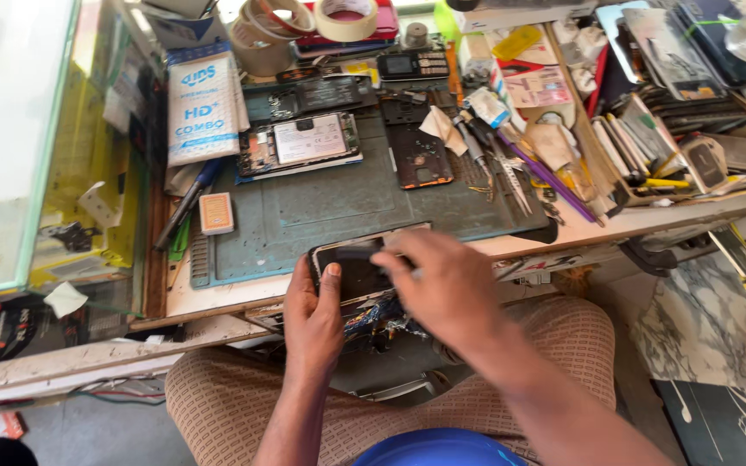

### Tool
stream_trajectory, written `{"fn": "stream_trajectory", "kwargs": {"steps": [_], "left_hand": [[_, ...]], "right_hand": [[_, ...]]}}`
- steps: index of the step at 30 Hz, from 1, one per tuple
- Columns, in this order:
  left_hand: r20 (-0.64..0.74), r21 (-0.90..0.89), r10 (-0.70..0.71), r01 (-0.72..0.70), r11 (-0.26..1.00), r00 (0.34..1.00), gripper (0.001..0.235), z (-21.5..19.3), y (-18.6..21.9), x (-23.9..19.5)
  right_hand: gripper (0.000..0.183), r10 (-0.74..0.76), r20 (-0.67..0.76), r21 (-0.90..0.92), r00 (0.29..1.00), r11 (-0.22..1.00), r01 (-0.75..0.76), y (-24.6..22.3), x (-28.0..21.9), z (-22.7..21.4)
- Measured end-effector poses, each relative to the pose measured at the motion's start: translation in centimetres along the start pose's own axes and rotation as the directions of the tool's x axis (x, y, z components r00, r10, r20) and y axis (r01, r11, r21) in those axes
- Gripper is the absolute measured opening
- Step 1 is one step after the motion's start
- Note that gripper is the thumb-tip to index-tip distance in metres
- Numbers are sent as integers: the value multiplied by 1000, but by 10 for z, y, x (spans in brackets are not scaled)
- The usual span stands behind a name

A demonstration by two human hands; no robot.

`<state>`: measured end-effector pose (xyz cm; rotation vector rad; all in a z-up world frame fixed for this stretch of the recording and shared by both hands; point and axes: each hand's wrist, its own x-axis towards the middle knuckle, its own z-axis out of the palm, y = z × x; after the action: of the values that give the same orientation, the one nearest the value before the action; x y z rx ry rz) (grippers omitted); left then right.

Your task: The person cleans the back surface of a disassembled smartphone using a metal tool to scrape off residue and a cloth to wipe the surface. The person works on the device while seated at a cluttered electronics repair workbench.

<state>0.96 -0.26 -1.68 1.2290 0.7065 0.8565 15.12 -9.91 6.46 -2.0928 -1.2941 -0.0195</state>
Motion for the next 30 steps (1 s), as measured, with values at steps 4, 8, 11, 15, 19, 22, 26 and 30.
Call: {"fn": "stream_trajectory", "kwargs": {"steps": [4, 8, 11, 15, 19, 22, 26, 30], "left_hand": [[-9, -6, -18, 18, 1000, 1000, 25, 1, 0, 0], [-20, 44, 48, -47, 998, 999, 28, 1, -3, -1], [-6, 58, 52, -51, 997, 999, 29, 0, -3, 1], [-16, 18, 5, -5, 1000, 1000, 31, -1, 5, -2], [-49, -111, -236, 229, 967, 971, 35, 5, 29, -15], [-26, -124, -253, 248, 961, 967, 39, 13, 47, -37], [135, -173, -147, 169, 970, 980, 40, 20, 68, -62], [161, -229, -89, 125, 965, 983, 37, 30, 68, -88]], "right_hand": [[27, 207, 110, -195, 972, 964, -183, 18, 5, -13], [32, 295, 17, -412, 955, 873, -263, 78, -15, -59], [30, 464, 8, -289, 886, 849, -442, 101, -28, -77], [25, 262, -63, -75, 963, 961, -266, 100, -27, -78], [36, 445, -8, -84, 895, 892, -444, 107, -23, -90], [45, 375, -98, -57, 922, 923, -381, 120, -26, -101], [38, 191, -218, -138, 957, 965, -224, 135, -9, -126], [36, 335, -205, -251, 919, 890, -381, 151, 23, -151]]}}
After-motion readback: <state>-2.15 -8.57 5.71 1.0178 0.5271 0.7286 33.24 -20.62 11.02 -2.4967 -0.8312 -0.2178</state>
